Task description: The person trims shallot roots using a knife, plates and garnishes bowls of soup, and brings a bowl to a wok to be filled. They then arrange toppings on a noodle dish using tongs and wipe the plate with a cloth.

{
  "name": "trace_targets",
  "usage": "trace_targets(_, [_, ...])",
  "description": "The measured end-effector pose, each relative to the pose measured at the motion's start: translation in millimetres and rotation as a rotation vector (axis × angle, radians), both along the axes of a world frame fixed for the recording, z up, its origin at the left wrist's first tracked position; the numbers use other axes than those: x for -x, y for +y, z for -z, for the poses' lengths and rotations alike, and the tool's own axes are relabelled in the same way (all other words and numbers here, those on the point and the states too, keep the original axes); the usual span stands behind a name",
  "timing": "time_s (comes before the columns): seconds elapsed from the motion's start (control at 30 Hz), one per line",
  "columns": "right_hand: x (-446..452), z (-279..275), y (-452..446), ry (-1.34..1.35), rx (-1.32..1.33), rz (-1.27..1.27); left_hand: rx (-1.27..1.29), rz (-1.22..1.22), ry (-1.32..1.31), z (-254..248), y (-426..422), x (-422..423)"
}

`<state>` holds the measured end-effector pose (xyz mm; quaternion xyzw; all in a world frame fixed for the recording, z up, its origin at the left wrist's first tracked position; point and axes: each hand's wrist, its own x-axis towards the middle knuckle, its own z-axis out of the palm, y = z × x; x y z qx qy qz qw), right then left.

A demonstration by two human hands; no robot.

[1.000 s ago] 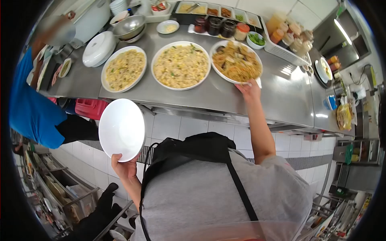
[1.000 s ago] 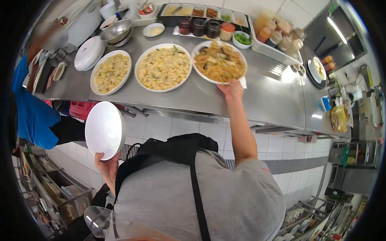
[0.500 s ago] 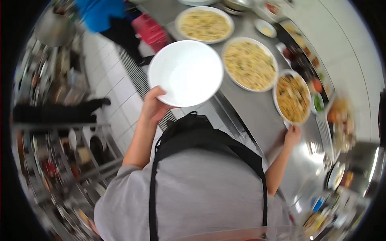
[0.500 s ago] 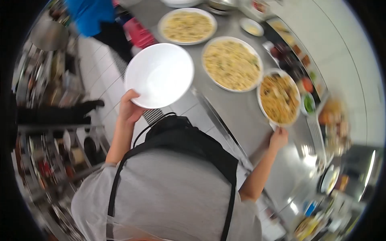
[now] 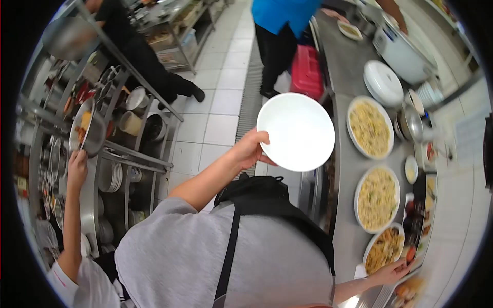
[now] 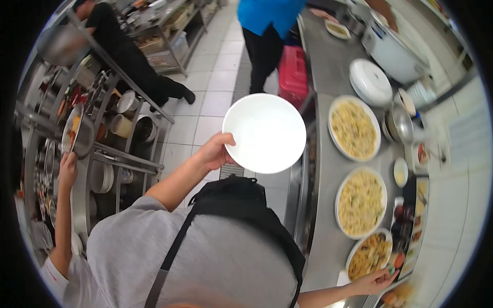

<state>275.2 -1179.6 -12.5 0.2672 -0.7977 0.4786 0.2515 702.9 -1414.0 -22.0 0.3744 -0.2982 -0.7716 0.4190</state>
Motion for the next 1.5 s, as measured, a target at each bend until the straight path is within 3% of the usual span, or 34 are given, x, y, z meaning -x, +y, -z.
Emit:
trace_targets(0.07, [-24.0,-2.7,-69.5,0.018,0.097,-0.254,0.003,-0.048,0.007,-4.4,-7.2,-24.4])
trace_targets(0.1, [-49.1,-3.3,-108.6,-0.106,0.205,-0.340,-0.010,-0.068,0.019,-6.2,-10.7,-39.2])
trace_targets(0.17, [-88.4,2.5,-170.3,0.034,0.152,-0.529,0.003,-0.142,0.001,-9.8,-17.4,-73.2])
trace_targets(0.27, [-162.4,0.4,-239.3,0.008,0.074,-0.684,0.022,-0.275,-0.021,-15.9,-29.4,-120.7])
trace_targets(0.37, [-215.0,14.8,-297.4,-0.037,0.194,-0.904,0.011,-0.440,-0.049,-15.8,-28.7,-169.4])
trace_targets(0.63, [-303.6,39.5,-403.0,-0.095,0.003,-1.186,-0.051,-0.773,-0.040,-9.5,-20.7,-237.8])
trace_targets(0.7, [-320.7,40.2,-430.7,-0.144,0.030,-1.303,-0.054,-0.855,-0.041,-9.9,-15.2,-242.0])
trace_targets(0.77, [-338.4,40.8,-465.1,0.081,0.003,-1.338,-0.063,-0.933,-0.042,-7.6,-14.6,-243.4])
trace_targets(1.07, [-416.3,21.3,-616.9,0.189,0.112,-1.712,-0.038,-1.313,0.038,3.0,-67.2,-235.2])
trace_targets(1.3, [-449.4,9.8,-705.3,0.083,0.203,-1.874,0.055,-1.438,0.099,-9.7,-115.7,-203.8])
trace_targets(1.37, [-462.0,6.1,-725.2,0.158,0.256,-1.893,0.039,-1.486,0.102,-9.6,-121.0,-193.9])
trace_targets(1.43, [-468.8,2.6,-740.5,-0.062,0.005,-1.905,0.038,-1.512,0.099,-5.9,-122.0,-186.0])
trace_targets(1.5, [-482.3,2.8,-752.6,-0.099,0.078,-1.918,0.034,-1.588,0.104,-4.5,-121.4,-177.4])
